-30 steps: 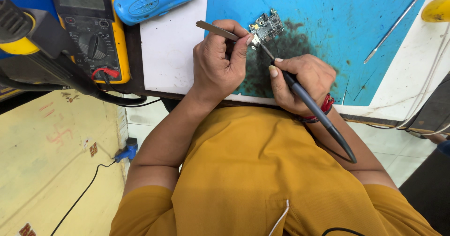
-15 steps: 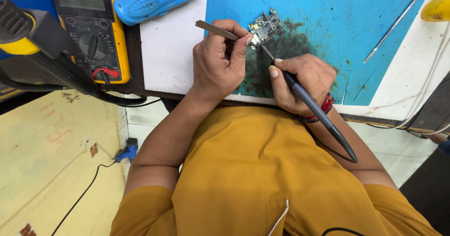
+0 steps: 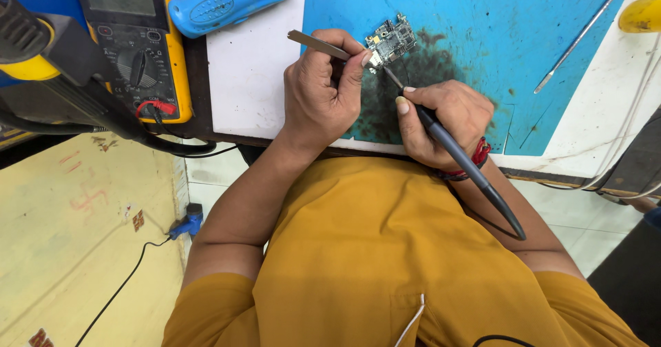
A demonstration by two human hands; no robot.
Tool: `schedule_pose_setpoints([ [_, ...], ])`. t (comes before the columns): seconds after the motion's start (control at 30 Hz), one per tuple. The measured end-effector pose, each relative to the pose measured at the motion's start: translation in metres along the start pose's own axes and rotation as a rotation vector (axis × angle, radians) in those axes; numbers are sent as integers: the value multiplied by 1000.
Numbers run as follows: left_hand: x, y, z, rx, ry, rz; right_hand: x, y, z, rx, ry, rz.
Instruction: The person holds a circuit board on a blue work mat with one hand while soldering its components with a soldering iron, using a metal probe in the other hand to steady and work on the board. They reposition the board and continue soldering different points across the episode.
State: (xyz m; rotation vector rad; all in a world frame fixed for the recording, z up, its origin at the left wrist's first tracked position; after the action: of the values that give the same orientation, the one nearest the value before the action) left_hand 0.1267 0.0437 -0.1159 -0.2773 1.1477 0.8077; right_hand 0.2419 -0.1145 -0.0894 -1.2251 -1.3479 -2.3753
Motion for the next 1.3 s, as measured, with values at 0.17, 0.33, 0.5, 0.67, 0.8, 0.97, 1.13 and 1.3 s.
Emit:
schedule_pose_setpoints([
  [0.17, 0, 0, 0, 1, 10, 3, -1, 0, 0, 2, -6, 3],
  [0.33, 1, 0, -1, 3, 24, 5, 0, 2, -1, -12, -15, 39],
  [0.5, 4, 1, -1, -31, 21, -43, -1, 4, -2, -49, -52, 41],
  [0.67, 6, 0, -2, -60, 7, -43, -4, 3, -3, -11, -47, 76],
  [0.8, 6, -1, -2, -58, -4, -20, -5, 2, -5, 15, -66, 82],
  [0.97, 6, -2, -2, -51, 11, -20, -6, 0, -3, 18, -60, 66],
  [1.13, 6, -2, -1, -55, -11, -26, -5, 0, -3, 17, -69, 74],
  [1.3, 8, -2, -1, -53, -7, -24, -5, 0, -1, 31, -58, 74],
])
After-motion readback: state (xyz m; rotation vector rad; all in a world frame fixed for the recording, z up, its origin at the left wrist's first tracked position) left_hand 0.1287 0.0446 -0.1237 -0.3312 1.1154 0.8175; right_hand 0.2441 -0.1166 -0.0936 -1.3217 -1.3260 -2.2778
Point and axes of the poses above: each hand's wrist, its own z-axis towards the middle knuckle, its own y-axis out of the back of the hand, x = y × z, the point moved 2 cm from there along z, towards the middle knuckle, and after that the axes turned 13 degrees about -y, right-handed, at the moved point
